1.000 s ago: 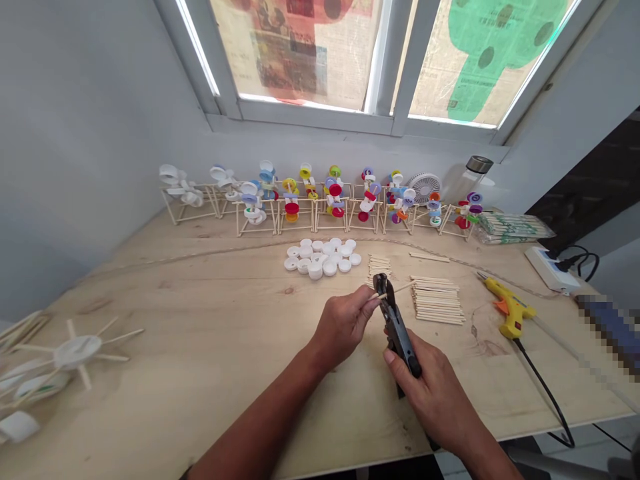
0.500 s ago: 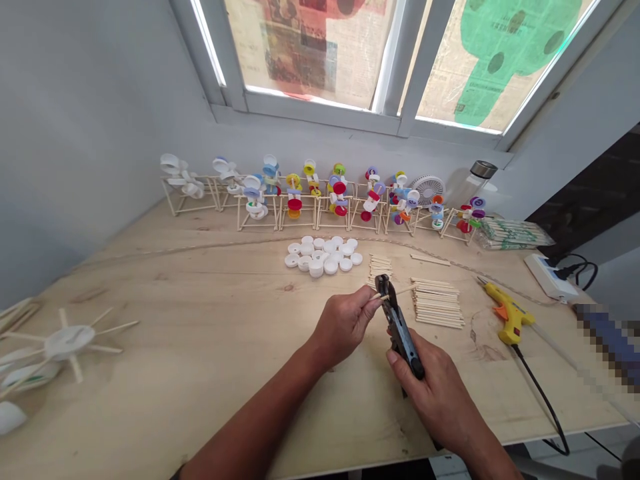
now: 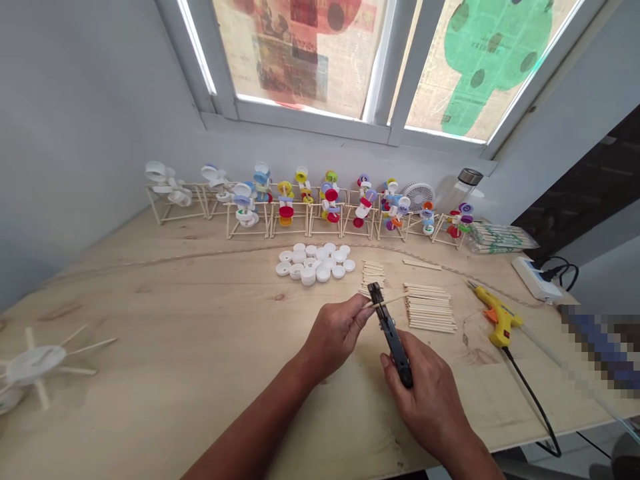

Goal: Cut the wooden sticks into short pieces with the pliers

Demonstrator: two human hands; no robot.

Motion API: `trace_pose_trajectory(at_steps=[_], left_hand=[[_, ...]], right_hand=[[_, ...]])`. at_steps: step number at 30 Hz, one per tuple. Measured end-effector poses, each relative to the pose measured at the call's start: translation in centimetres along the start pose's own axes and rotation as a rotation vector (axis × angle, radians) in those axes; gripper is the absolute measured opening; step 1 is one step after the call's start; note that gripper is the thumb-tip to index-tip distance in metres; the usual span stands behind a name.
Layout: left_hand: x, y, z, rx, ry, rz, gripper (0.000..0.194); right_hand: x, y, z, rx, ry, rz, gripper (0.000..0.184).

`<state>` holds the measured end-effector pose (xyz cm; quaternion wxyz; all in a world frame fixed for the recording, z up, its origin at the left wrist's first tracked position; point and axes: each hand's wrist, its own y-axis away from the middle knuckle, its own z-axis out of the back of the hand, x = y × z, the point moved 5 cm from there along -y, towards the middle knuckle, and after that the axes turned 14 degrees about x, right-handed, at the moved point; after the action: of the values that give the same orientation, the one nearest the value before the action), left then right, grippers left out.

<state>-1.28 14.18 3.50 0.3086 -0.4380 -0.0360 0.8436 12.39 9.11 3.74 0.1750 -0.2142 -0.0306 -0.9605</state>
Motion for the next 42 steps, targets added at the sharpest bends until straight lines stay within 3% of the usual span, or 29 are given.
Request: trace_pose_trajectory(at_steps=[8, 30, 42], left_hand=[[-0.2, 0.0, 0.1, -0.013, 0.016, -0.033, 0.021], [-0.1, -0.2, 0.3, 0.016, 0.036, -0.016, 0.019], [0.4, -0.3, 0.1, 0.066, -0.001, 0.046, 0.023]], right_hand=[[-0.3, 0.2, -0.2, -0.04, 0.019, 0.007, 0.021], [-0.8, 0.2, -0.6, -0.06, -0.018, -0.032, 0.013], [-0.9, -0.4, -1.2, 0.072, -0.03, -0.125, 0.006]])
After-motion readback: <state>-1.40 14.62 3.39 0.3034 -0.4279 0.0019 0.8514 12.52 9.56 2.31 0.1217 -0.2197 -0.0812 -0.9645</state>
